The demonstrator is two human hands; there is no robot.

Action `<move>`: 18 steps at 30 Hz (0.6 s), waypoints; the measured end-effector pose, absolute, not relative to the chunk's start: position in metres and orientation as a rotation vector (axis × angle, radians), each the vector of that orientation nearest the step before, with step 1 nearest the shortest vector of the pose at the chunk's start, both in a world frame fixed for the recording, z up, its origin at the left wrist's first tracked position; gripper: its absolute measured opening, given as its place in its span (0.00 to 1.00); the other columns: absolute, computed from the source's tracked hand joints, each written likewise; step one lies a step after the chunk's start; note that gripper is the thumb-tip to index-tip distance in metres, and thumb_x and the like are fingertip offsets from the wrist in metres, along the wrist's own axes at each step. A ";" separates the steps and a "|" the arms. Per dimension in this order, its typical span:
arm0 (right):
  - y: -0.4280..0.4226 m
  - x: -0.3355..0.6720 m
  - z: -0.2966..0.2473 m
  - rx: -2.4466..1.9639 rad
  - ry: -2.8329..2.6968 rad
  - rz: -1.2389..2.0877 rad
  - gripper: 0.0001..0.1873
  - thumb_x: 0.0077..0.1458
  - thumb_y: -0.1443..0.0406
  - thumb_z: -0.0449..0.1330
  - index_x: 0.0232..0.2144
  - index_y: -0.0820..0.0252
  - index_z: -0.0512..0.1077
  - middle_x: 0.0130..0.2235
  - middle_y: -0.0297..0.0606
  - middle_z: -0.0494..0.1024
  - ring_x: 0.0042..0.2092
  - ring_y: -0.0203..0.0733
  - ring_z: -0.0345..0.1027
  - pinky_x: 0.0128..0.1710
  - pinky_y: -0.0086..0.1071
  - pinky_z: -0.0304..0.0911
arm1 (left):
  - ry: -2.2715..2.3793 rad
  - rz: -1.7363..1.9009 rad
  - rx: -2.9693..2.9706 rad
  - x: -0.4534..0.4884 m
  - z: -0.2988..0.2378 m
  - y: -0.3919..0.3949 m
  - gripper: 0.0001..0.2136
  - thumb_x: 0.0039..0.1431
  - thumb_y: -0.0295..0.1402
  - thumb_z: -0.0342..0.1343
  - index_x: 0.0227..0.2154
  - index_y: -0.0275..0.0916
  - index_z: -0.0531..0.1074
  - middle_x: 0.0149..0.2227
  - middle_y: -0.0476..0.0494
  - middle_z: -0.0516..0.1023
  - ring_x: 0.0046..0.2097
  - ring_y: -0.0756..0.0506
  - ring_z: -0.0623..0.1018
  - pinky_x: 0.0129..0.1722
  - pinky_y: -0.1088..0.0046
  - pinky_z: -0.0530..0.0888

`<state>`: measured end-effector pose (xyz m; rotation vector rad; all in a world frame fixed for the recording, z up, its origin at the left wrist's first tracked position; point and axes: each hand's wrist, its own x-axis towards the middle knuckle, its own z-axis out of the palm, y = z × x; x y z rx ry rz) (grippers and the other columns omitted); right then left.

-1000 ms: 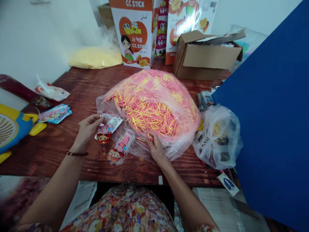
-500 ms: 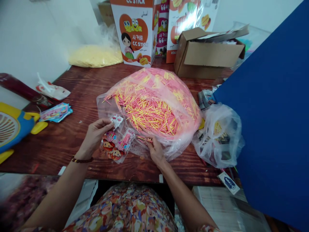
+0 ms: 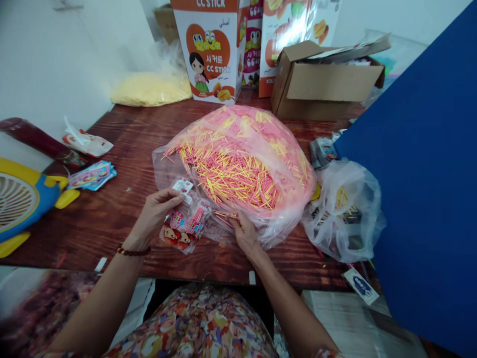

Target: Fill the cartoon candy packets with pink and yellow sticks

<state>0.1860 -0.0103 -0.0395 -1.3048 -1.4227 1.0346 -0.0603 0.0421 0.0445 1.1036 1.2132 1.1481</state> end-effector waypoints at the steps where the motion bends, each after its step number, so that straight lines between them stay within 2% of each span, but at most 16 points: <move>1: -0.009 0.186 -0.039 -1.307 -1.404 1.030 0.07 0.61 0.61 0.54 0.36 0.55 0.71 0.37 0.35 0.78 0.41 0.44 0.71 0.44 0.37 0.64 | 1.224 1.144 1.101 -0.060 0.045 0.042 0.11 0.46 0.37 0.68 0.24 0.35 0.76 0.22 0.51 0.72 0.25 0.54 0.68 0.25 0.79 0.64; 6: -0.007 0.187 -0.041 -1.306 -1.424 1.042 0.07 0.61 0.60 0.55 0.36 0.54 0.70 0.36 0.35 0.77 0.40 0.43 0.70 0.43 0.37 0.64 | 1.303 1.136 1.211 -0.063 0.041 0.041 0.12 0.49 0.39 0.65 0.22 0.35 0.75 0.20 0.52 0.69 0.24 0.53 0.65 0.24 0.78 0.61; 9: -0.008 0.188 -0.044 -1.279 -1.477 1.043 0.07 0.62 0.60 0.54 0.36 0.54 0.71 0.38 0.36 0.77 0.42 0.44 0.70 0.46 0.37 0.63 | 1.332 1.113 1.275 -0.066 0.037 0.039 0.13 0.52 0.40 0.62 0.22 0.35 0.75 0.20 0.52 0.68 0.24 0.53 0.64 0.25 0.77 0.60; 11: -0.007 0.188 -0.045 -1.256 -1.464 1.075 0.07 0.62 0.59 0.54 0.36 0.54 0.70 0.38 0.36 0.77 0.43 0.43 0.70 0.47 0.37 0.63 | 1.324 1.078 1.284 -0.066 0.037 0.038 0.13 0.53 0.41 0.61 0.23 0.35 0.76 0.21 0.51 0.69 0.25 0.53 0.64 0.25 0.77 0.61; 15: -0.002 0.185 -0.043 -1.262 -1.228 1.076 0.05 0.61 0.59 0.56 0.35 0.54 0.68 0.34 0.32 0.77 0.36 0.40 0.69 0.41 0.34 0.64 | 1.243 0.978 1.387 -0.062 0.035 0.036 0.14 0.53 0.43 0.61 0.24 0.35 0.76 0.23 0.49 0.72 0.27 0.51 0.67 0.28 0.76 0.64; 18: -0.003 0.181 -0.041 -1.215 -1.199 1.056 0.06 0.61 0.60 0.56 0.36 0.54 0.68 0.37 0.34 0.77 0.40 0.41 0.70 0.44 0.35 0.64 | 1.202 0.912 1.491 -0.058 0.032 0.033 0.15 0.56 0.44 0.58 0.24 0.36 0.74 0.23 0.50 0.71 0.27 0.51 0.67 0.28 0.76 0.64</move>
